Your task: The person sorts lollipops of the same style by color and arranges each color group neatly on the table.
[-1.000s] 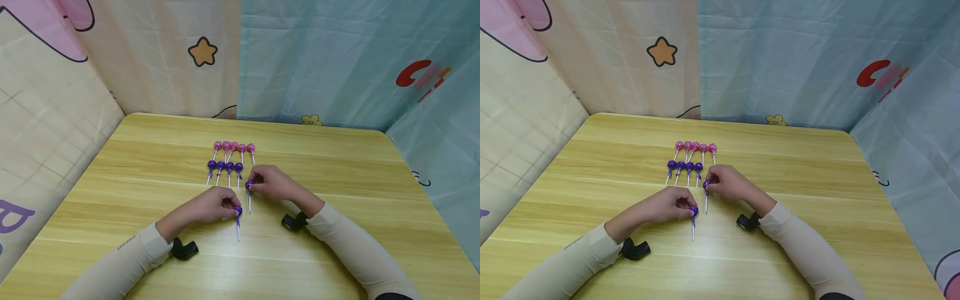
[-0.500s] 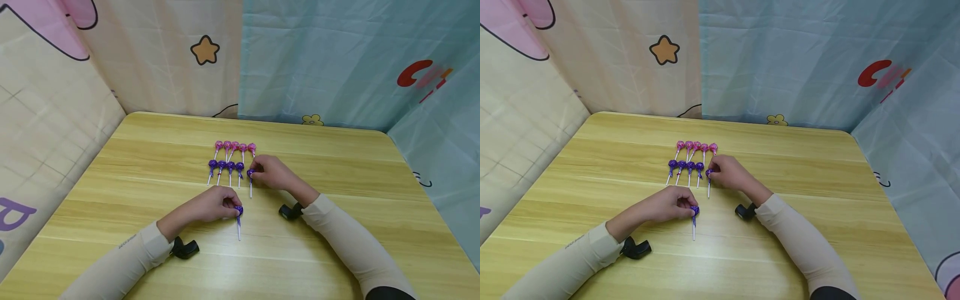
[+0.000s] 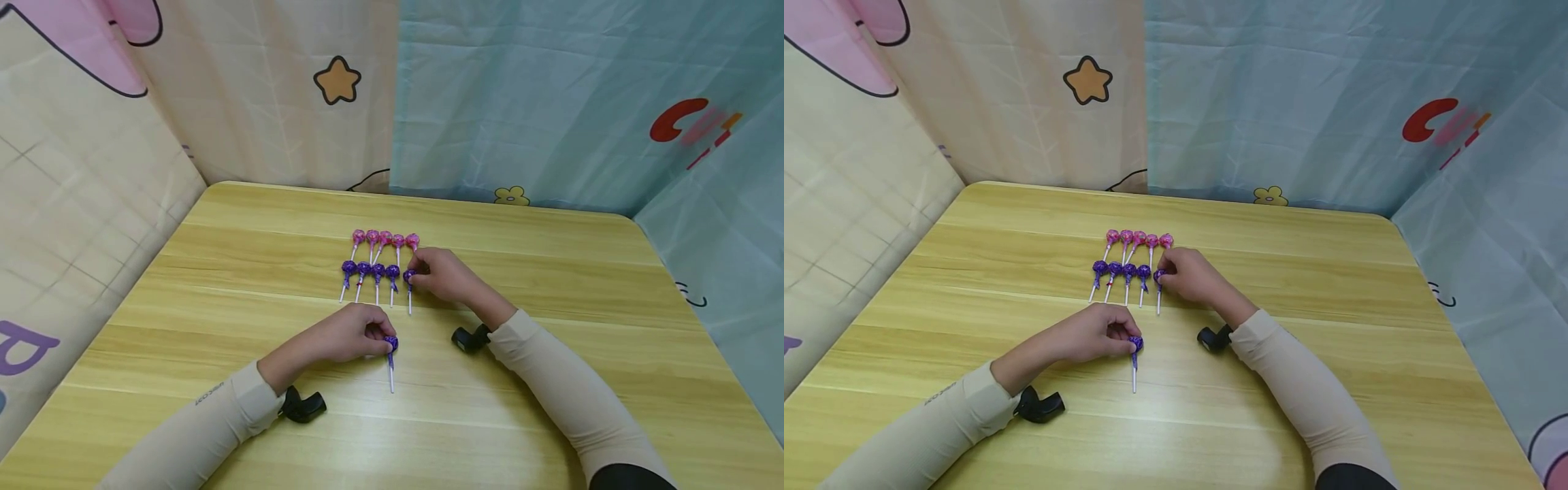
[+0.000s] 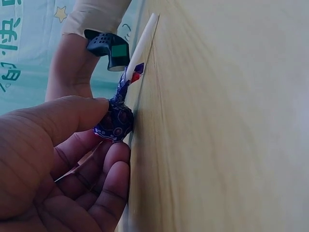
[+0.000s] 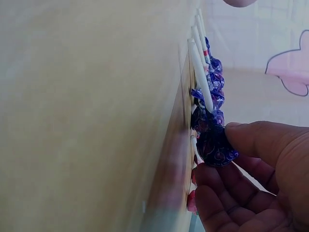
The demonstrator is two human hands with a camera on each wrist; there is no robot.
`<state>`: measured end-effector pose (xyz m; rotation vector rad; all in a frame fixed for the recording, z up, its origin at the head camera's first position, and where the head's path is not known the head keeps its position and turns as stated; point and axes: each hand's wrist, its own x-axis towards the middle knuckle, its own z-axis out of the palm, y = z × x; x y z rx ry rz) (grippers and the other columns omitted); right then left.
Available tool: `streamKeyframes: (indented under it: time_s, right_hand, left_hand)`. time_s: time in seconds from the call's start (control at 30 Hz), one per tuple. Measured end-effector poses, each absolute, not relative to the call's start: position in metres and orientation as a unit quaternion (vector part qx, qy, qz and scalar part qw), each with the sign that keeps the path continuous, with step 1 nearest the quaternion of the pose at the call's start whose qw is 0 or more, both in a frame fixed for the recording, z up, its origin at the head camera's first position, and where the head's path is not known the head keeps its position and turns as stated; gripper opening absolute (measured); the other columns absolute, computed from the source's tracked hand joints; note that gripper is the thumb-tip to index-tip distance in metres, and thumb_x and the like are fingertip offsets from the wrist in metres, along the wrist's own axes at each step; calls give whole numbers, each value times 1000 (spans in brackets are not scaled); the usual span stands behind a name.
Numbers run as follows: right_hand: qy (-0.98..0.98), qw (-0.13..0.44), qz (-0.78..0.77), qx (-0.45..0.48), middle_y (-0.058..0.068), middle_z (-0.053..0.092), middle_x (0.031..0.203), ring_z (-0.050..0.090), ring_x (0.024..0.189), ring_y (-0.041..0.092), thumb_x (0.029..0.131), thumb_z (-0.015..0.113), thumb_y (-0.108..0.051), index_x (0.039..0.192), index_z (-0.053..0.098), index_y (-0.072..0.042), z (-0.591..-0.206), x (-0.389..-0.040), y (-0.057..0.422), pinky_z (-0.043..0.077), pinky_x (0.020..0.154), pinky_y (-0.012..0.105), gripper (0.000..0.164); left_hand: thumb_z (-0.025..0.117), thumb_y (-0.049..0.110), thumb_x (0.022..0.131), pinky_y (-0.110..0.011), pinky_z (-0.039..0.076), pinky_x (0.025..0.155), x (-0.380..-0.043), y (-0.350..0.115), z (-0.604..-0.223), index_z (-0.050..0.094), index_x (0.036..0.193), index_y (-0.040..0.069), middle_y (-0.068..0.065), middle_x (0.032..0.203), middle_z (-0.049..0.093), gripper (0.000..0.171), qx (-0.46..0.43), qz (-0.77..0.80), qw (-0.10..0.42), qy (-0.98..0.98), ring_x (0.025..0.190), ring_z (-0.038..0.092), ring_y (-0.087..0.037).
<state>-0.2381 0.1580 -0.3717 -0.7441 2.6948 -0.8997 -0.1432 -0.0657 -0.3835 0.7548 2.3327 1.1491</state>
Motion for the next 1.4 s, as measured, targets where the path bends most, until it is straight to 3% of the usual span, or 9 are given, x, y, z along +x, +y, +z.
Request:
streamKeyframes:
  time_s: [1.4]
  right_hand:
    - [921,122,-302,-213,5,62,92,53,84,21,94,68,-12,100,65,-9,-376,-246,150,46,75,34,8]
  left_hand:
    - [73,12,91,-28,53,66,-142,-66,-382,70,92,14,7,83,65,5,272,416,216,840,75,61,-11]
